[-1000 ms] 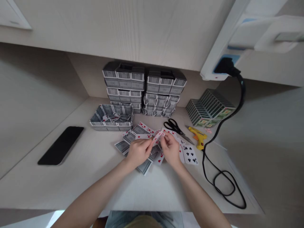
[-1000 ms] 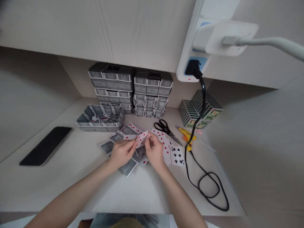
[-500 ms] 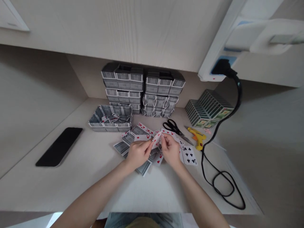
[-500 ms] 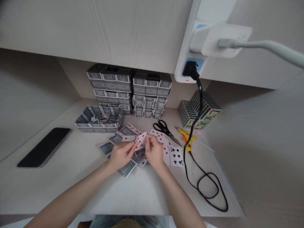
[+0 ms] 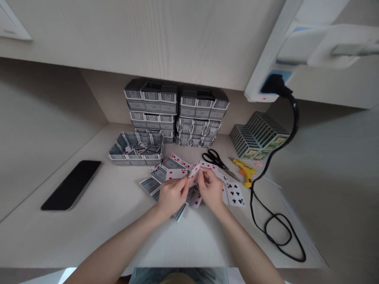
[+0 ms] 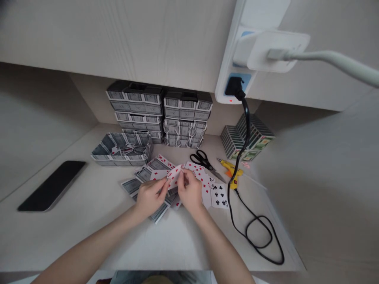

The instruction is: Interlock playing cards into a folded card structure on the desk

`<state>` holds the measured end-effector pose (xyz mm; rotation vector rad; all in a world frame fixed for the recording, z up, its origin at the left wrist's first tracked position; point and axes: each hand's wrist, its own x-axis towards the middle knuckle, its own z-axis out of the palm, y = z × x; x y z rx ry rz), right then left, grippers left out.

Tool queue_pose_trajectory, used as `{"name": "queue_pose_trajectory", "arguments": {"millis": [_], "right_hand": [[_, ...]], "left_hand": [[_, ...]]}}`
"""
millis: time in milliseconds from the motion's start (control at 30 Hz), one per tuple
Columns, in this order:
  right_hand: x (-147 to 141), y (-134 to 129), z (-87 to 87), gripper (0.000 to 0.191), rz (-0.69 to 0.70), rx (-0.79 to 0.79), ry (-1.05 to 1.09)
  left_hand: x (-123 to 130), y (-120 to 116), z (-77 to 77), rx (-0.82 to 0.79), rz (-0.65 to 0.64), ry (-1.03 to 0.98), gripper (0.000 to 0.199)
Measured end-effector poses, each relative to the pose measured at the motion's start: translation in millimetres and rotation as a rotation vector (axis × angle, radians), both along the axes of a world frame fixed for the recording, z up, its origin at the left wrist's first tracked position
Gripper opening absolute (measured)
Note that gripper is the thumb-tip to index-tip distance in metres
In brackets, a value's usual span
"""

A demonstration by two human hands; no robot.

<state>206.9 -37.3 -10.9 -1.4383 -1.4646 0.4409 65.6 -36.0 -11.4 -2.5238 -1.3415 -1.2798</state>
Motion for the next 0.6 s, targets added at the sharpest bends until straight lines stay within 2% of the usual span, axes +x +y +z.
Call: {"name": "queue_pose_trajectory", "arguments": {"millis": [100, 200, 367, 500, 600], "right_hand": [[1, 4, -0.1, 0.023, 0.163, -0.105, 0.189], [3, 7, -1.0, 0.022, 0.217, -0.144, 0.198], [0, 0, -0.6, 0.019, 0.1, -0.075, -0.05], [-9, -8, -2.0, 0.021, -0.063, -0.048, -0.24], [-11, -7, -1.8, 0.022, -0.093, -0.033, -0.236]], "left_hand": [[-2, 3, 3.0, -0.03, 0.082, -0.046, 0.021], [-4, 4, 4.9, -0.034, 0.108, -0.065, 0.022], [-1, 0, 5.3, 0.051, 0.04, -0.045, 0.017], [2, -5, 4.5, 0.093, -0.037, -0.025, 0.014], [1, -2, 3.4, 0.084, -0.029, -0.04, 0.014]]}}
